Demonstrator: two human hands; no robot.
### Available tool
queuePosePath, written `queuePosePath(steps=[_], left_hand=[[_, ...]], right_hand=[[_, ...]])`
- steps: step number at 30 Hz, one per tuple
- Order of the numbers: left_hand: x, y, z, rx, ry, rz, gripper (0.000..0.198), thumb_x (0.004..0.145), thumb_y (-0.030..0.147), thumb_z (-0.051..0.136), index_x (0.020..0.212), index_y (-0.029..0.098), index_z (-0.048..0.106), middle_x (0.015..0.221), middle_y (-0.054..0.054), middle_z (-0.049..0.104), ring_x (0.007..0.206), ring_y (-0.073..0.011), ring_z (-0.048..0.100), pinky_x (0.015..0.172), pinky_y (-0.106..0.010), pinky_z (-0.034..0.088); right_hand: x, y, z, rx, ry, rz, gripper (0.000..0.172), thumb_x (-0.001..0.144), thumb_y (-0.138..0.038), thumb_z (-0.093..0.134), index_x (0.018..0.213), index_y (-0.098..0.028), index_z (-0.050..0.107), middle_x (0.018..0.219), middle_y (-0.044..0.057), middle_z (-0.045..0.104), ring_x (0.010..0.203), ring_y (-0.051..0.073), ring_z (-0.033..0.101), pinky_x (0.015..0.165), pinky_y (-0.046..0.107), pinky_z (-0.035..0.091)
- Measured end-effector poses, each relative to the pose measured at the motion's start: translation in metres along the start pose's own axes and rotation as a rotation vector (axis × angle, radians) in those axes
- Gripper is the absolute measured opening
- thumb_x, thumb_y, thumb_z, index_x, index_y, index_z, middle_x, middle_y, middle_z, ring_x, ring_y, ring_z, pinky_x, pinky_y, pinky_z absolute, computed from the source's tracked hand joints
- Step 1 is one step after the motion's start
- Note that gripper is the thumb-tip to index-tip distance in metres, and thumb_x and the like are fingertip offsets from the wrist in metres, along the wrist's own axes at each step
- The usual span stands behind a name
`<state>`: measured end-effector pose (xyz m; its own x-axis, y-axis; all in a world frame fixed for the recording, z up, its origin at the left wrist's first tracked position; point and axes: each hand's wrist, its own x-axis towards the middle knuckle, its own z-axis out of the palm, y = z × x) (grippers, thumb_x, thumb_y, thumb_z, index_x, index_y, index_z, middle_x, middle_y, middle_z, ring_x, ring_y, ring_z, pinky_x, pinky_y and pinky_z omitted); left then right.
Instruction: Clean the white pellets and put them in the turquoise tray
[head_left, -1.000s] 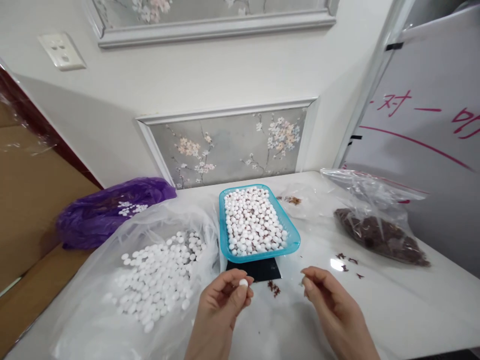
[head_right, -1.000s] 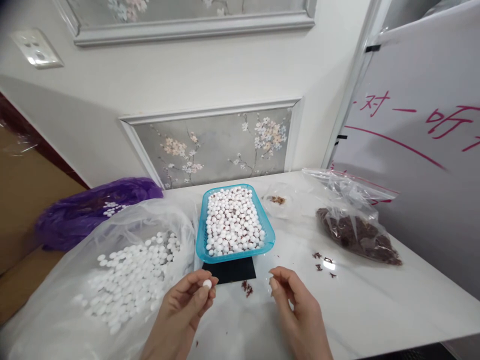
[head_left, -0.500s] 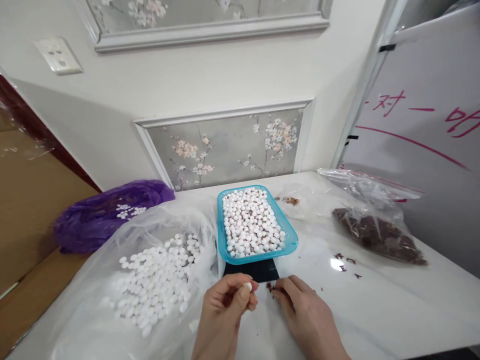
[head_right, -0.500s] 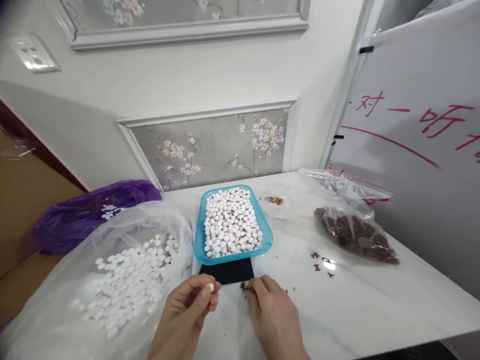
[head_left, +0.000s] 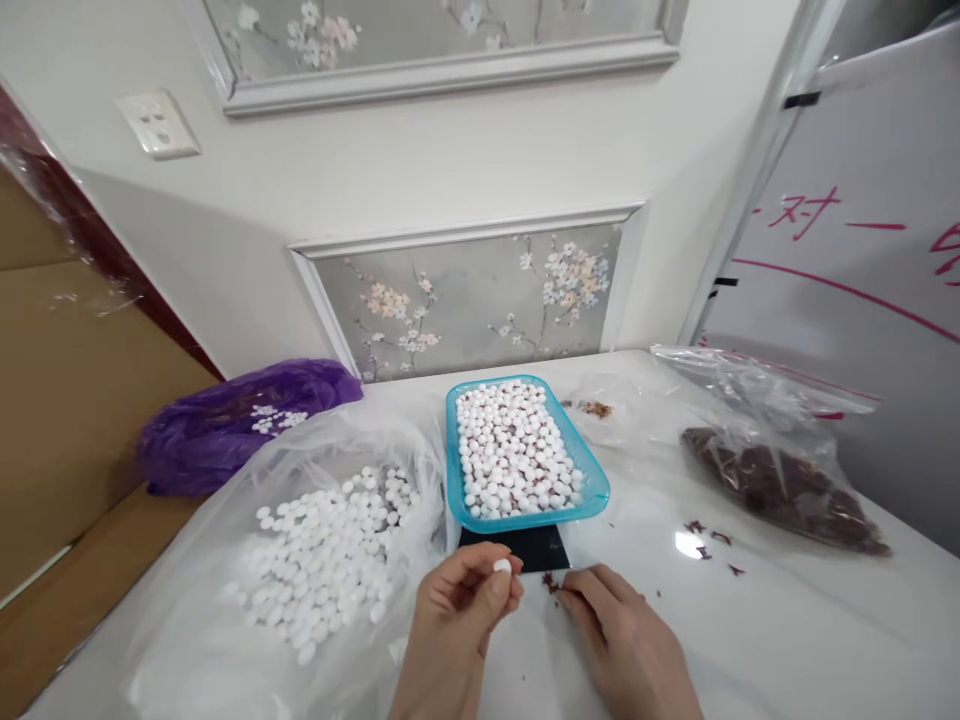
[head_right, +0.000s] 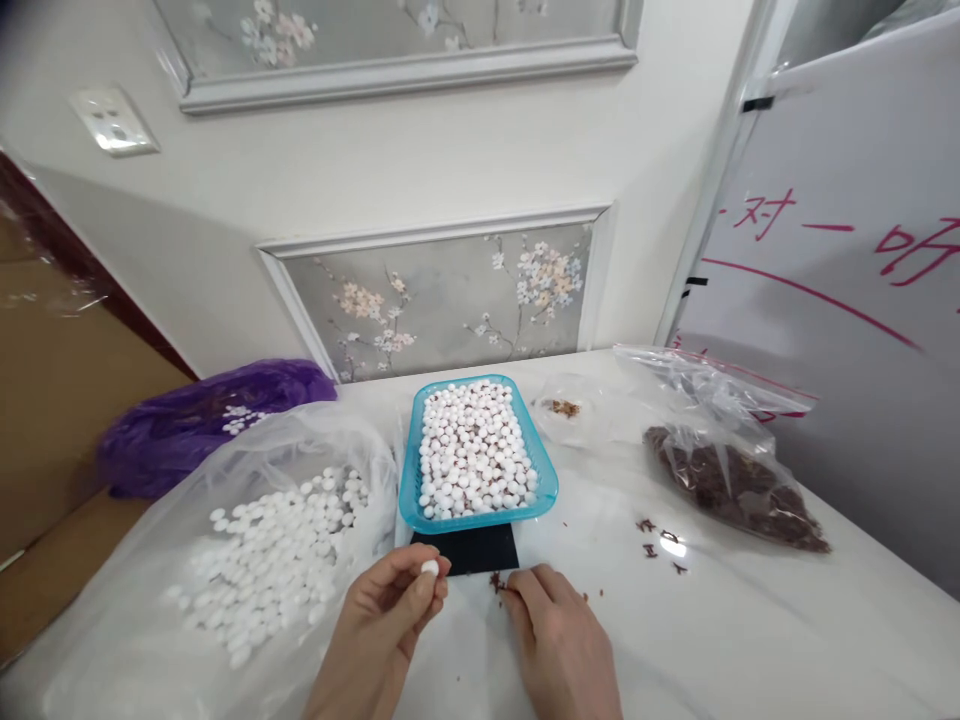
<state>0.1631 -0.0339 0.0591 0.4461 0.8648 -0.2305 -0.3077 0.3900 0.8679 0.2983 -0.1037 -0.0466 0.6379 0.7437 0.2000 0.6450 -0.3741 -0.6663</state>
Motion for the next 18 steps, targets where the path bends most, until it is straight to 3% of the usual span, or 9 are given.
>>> queuePosePath(steps=[4, 7, 9, 13, 16, 18], left_hand=[[0.013, 0.002, 0.005, 0.25, -0.091, 0.223, 0.013, 0.076, 0.026, 0.068, 0.079, 0.013, 0.068, 0.076, -0.005, 0.065, 0.067, -0.0097, 0.058, 0.067, -0.019, 0.047], [0.036, 0.01, 0.015, 0.576, -0.027, 0.446, 0.017, 0.083, 0.026, 0.057, 0.085, 0.012, 0.066, 0.079, -0.006, 0.066, 0.074, -0.0148, 0.062, 0.071, -0.025, 0.05], [0.053, 0.016, 0.022, 0.815, 0.054, 0.575, 0.021, 0.085, 0.024, 0.051, 0.094, 0.013, 0.067, 0.093, -0.008, 0.067, 0.086, -0.0176, 0.063, 0.079, -0.028, 0.05], [0.078, 0.025, 0.033, 1.012, 0.04, 0.644, 0.036, 0.083, 0.011, 0.047, 0.115, 0.007, 0.062, 0.12, -0.015, 0.059, 0.114, -0.0243, 0.053, 0.1, -0.037, 0.039], [0.081, 0.028, 0.034, 1.113, 0.007, 0.666, 0.038, 0.084, 0.009, 0.042, 0.117, 0.006, 0.062, 0.131, -0.018, 0.05, 0.124, -0.0257, 0.045, 0.104, -0.039, 0.035], [0.079, 0.031, 0.031, 1.149, 0.006, 0.681, 0.037, 0.086, 0.01, 0.04, 0.115, 0.01, 0.064, 0.129, -0.015, 0.052, 0.123, -0.0231, 0.046, 0.103, -0.036, 0.036]], right_hand=[[-0.002, -0.001, 0.001, 0.088, 0.027, -0.005, 0.045, 0.085, -0.05, 0.031, 0.082, -0.021, 0.064, 0.086, -0.005, 0.051, 0.074, -0.015, 0.035, 0.064, 0.0, 0.022], [0.0, 0.001, -0.007, 0.045, -0.025, -0.049, 0.043, 0.085, -0.05, 0.031, 0.084, -0.022, 0.064, 0.088, -0.006, 0.051, 0.071, -0.016, 0.035, 0.06, 0.0, 0.022], [0.002, 0.004, -0.012, -0.034, -0.11, -0.088, 0.042, 0.086, -0.051, 0.029, 0.087, -0.028, 0.063, 0.091, -0.009, 0.051, 0.071, -0.017, 0.037, 0.059, -0.003, 0.024], [0.004, 0.014, -0.014, -0.114, -0.18, -0.119, 0.039, 0.087, -0.051, 0.025, 0.092, -0.036, 0.061, 0.098, -0.012, 0.05, 0.078, -0.02, 0.041, 0.065, -0.01, 0.029], [0.005, 0.019, -0.01, -0.113, -0.194, -0.11, 0.041, 0.087, -0.052, 0.025, 0.09, -0.034, 0.061, 0.097, -0.012, 0.05, 0.078, -0.021, 0.041, 0.066, -0.011, 0.031], [0.005, 0.019, -0.01, -0.108, -0.194, -0.103, 0.041, 0.086, -0.053, 0.025, 0.089, -0.034, 0.061, 0.097, -0.012, 0.05, 0.077, -0.021, 0.041, 0.065, -0.012, 0.03]])
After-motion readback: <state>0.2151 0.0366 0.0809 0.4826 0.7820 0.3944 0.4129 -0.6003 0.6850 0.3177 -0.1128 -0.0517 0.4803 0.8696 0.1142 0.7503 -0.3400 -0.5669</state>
